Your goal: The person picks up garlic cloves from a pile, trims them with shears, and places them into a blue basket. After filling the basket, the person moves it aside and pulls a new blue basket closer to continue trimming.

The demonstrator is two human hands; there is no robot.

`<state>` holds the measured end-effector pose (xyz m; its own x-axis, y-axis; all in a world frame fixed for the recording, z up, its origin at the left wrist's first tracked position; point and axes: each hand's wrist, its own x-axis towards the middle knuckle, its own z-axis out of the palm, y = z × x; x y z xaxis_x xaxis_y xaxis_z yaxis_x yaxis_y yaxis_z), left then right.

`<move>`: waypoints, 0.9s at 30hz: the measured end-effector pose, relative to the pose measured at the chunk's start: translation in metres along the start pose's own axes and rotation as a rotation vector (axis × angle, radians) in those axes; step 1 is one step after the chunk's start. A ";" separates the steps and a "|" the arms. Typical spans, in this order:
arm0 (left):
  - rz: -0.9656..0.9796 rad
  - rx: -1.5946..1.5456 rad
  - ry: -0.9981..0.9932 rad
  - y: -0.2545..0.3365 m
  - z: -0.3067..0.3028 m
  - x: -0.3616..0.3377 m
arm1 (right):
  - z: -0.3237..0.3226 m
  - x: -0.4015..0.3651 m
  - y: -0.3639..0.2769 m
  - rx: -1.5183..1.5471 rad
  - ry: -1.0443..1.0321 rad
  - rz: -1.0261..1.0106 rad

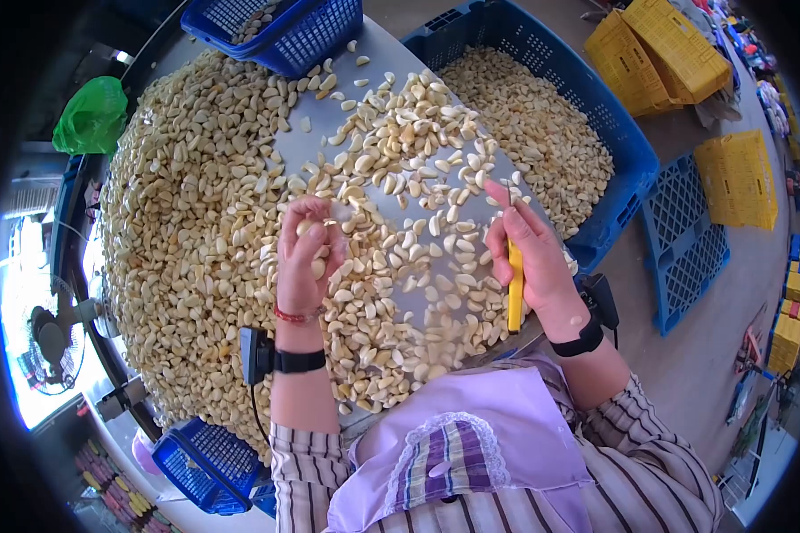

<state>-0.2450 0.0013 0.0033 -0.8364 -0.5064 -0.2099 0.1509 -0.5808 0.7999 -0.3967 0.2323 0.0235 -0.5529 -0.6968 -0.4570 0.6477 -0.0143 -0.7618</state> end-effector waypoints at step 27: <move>0.223 1.672 -0.124 -0.095 0.051 0.029 | -0.001 0.003 -0.006 0.068 0.122 0.011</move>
<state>-0.3103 0.0742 -0.0497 -0.9227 -0.3831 -0.0421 -0.3517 0.7924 0.4985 -0.4030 0.2310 0.0263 -0.6023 -0.6052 -0.5205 0.6856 -0.0584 -0.7256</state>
